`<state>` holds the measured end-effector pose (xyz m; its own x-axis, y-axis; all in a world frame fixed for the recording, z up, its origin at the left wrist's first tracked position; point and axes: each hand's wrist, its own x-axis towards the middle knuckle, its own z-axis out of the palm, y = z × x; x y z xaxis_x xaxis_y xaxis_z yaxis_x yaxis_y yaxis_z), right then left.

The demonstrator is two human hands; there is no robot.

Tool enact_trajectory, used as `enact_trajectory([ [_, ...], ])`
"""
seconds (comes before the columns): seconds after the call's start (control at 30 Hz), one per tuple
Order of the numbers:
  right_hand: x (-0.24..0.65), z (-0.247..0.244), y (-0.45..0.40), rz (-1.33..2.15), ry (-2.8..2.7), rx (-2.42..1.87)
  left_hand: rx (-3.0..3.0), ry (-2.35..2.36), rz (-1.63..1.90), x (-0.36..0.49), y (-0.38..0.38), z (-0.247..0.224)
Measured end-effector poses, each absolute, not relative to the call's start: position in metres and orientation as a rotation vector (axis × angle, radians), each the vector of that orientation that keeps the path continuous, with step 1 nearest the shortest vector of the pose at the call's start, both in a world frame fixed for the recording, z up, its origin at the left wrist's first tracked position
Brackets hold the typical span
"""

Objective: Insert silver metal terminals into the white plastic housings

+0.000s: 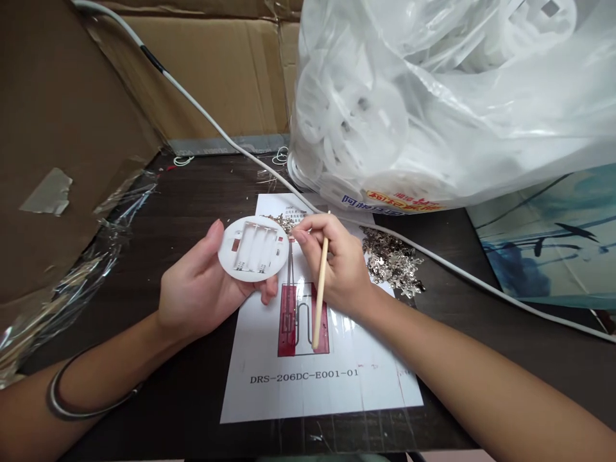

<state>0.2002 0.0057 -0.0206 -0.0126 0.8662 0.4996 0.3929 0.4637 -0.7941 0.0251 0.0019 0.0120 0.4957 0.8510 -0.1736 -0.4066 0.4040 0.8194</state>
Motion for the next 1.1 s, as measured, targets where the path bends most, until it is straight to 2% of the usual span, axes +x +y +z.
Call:
enact_trajectory([
  [0.43,0.199,-0.015,0.012,1.038,-1.455,-0.999,0.803,0.633,0.700,0.031,0.001,0.002],
  [1.1,0.198,-0.011,0.010,0.932,-1.539,-1.009,0.764,0.546,0.545,0.028,0.003,0.005],
])
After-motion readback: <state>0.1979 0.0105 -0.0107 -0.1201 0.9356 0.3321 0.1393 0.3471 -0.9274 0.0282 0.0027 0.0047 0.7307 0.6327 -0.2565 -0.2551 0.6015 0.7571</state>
